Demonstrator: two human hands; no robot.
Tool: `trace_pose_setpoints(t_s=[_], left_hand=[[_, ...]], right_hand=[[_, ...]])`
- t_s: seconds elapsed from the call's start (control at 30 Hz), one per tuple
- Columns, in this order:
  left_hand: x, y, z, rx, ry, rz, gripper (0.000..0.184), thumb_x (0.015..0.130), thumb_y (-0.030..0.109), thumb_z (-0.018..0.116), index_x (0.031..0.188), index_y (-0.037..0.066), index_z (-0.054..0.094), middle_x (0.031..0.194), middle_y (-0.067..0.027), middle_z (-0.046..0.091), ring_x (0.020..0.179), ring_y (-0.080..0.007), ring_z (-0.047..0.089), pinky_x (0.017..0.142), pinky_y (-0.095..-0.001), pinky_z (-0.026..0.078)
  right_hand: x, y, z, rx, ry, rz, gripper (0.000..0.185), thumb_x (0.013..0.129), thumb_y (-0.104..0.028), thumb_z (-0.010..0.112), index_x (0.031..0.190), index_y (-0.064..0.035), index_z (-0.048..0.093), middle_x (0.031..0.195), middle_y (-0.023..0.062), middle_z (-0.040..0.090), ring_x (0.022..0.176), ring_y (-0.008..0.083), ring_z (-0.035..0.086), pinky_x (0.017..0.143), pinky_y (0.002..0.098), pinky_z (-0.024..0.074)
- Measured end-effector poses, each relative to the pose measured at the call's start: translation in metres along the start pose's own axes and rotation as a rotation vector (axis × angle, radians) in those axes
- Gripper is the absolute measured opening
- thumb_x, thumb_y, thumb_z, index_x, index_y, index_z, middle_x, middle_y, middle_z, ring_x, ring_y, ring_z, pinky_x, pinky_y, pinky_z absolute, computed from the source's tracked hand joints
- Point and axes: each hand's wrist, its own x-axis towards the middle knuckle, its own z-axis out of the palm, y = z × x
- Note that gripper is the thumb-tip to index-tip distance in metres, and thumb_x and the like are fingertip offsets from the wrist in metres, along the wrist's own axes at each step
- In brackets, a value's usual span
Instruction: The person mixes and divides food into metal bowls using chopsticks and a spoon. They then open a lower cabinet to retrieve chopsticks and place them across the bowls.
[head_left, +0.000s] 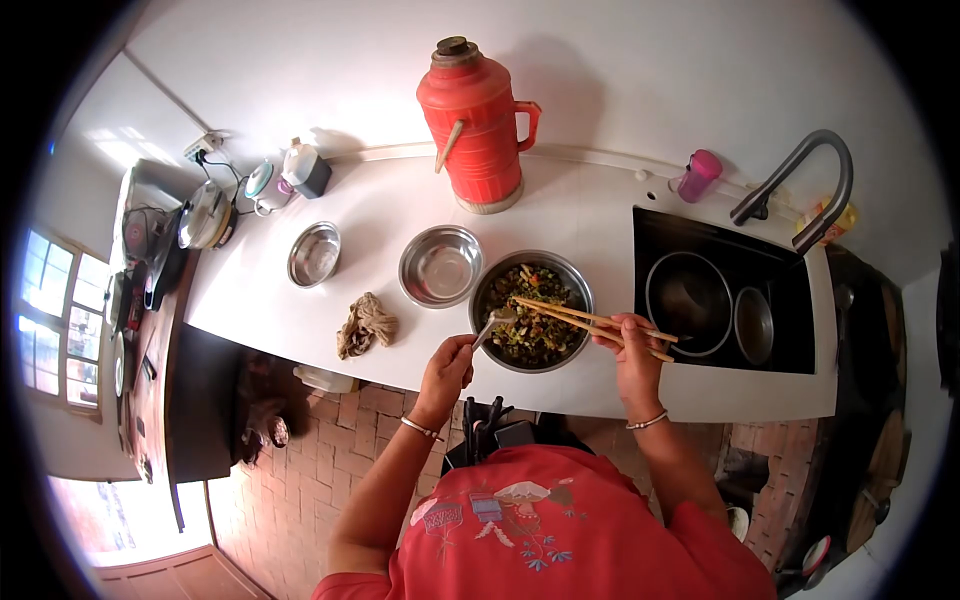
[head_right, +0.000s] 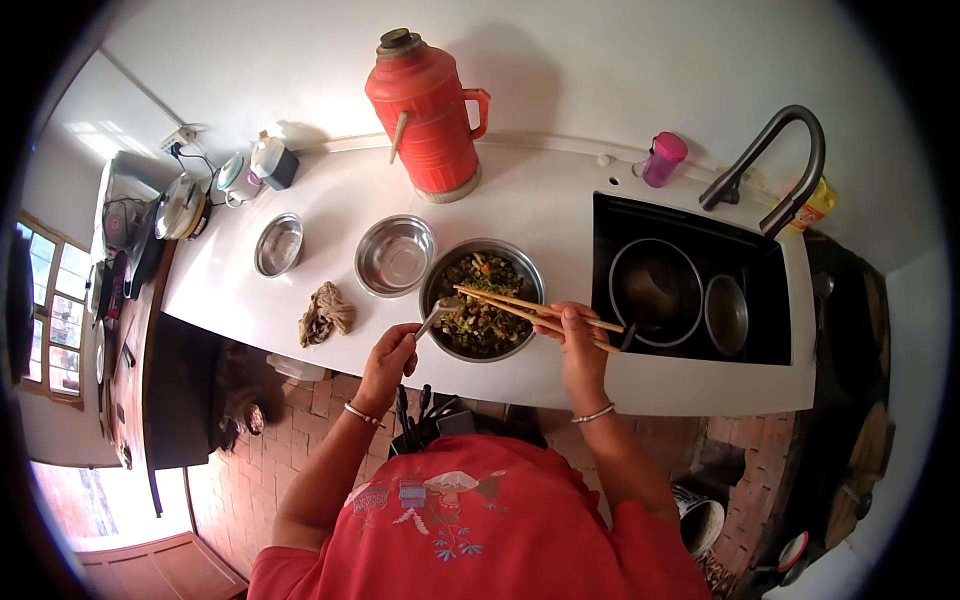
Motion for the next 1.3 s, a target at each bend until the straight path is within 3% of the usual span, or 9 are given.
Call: trace_pose_setpoints(t_s=[0.33, 0.43, 0.67, 0.83, 0.93, 1.07, 1.17, 1.3], left_hand=[[-0.009, -0.005, 0.008, -0.255, -0.072, -0.011, 0.026, 0.094, 0.014, 0.047, 0.116, 0.000, 0.050, 0.071, 0.0005, 0.048, 0.061, -0.0077, 0.044, 0.056, -0.0204, 0.036], [-0.011, -0.003, 0.007, -0.247, -0.068, 0.001, 0.023, 0.095, 0.012, 0.044, 0.114, 0.001, 0.051, 0.069, 0.0020, 0.046, 0.061, -0.0067, 0.042, 0.056, -0.0200, 0.036], [-0.006, -0.009, 0.000, -0.019, -0.061, 0.086, 0.025, 0.095, 0.013, 0.047, 0.116, 0.001, 0.053, 0.069, 0.0032, 0.046, 0.063, -0.0057, 0.042, 0.058, -0.0196, 0.036], [-0.007, -0.002, -0.002, -0.026, -0.040, 0.122, 0.024, 0.096, 0.015, 0.044, 0.116, 0.005, 0.053, 0.069, 0.0029, 0.045, 0.062, -0.0061, 0.042, 0.057, -0.0210, 0.038], [-0.004, -0.010, -0.009, -0.149, -0.061, 0.092, 0.030, 0.098, 0.020, 0.042, 0.119, 0.000, 0.049, 0.068, 0.0029, 0.041, 0.060, -0.0072, 0.041, 0.055, -0.0215, 0.036], [-0.002, -0.021, -0.004, -0.563, -0.034, -0.024, 0.036, 0.099, 0.026, 0.039, 0.120, -0.001, 0.048, 0.064, 0.0057, 0.032, 0.052, -0.0055, 0.029, 0.047, -0.0203, 0.027], [0.001, -0.021, -0.006, -0.533, -0.020, -0.039, 0.031, 0.096, 0.027, 0.046, 0.112, 0.001, 0.054, 0.060, 0.0084, 0.032, 0.048, -0.0032, 0.027, 0.043, -0.0195, 0.022], [0.016, -0.026, -0.006, -0.358, 0.099, -0.067, 0.018, 0.090, 0.023, 0.057, 0.099, 0.008, 0.064, 0.061, 0.0108, 0.042, 0.046, -0.0013, 0.029, 0.042, -0.0187, 0.023]], right_hand=[[-0.013, 0.032, 0.006, 0.200, -0.021, 0.134, 0.023, 0.094, -0.020, 0.050, 0.101, 0.0003, 0.056, 0.097, 0.0133, 0.062, 0.087, 0.0236, 0.064, 0.075, 0.0340, 0.0558], [-0.003, 0.039, -0.010, 0.147, 0.078, 0.144, 0.025, 0.093, -0.022, 0.052, 0.100, 0.0009, 0.056, 0.095, 0.0124, 0.062, 0.084, 0.0220, 0.064, 0.076, 0.0315, 0.0544], [0.001, 0.022, -0.002, 0.126, 0.021, 0.112, 0.026, 0.093, -0.023, 0.052, 0.102, 0.0015, 0.056, 0.093, 0.0123, 0.062, 0.083, 0.0206, 0.063, 0.075, 0.0316, 0.0544], [0.007, 0.029, -0.011, -0.169, 0.018, 0.042, 0.030, 0.093, -0.026, 0.052, 0.102, 0.0025, 0.057, 0.091, 0.0109, 0.062, 0.079, 0.0175, 0.063, 0.071, 0.0307, 0.0550], [0.018, 0.011, -0.005, -0.310, 0.014, 0.014, 0.029, 0.093, -0.024, 0.052, 0.101, 0.0034, 0.058, 0.086, 0.0111, 0.063, 0.075, 0.0165, 0.063, 0.067, 0.0289, 0.0552], [0.022, -0.010, 0.016, -0.471, -0.194, -0.022, 0.025, 0.093, -0.020, 0.052, 0.097, 0.0034, 0.061, 0.083, 0.0101, 0.063, 0.073, 0.0161, 0.064, 0.066, 0.0275, 0.0548], [0.011, -0.016, 0.045, -0.701, -0.485, -0.087, 0.012, 0.089, -0.007, 0.056, 0.090, 0.0012, 0.064, 0.082, 0.0073, 0.064, 0.070, 0.0136, 0.062, 0.062, 0.0250, 0.0506], [-0.001, -0.016, 0.069, -0.785, -0.692, -0.385, 0.008, 0.083, -0.001, 0.061, 0.091, -0.0024, 0.061, 0.086, 0.0128, 0.065, 0.073, 0.0231, 0.064, 0.064, 0.0309, 0.0506]])
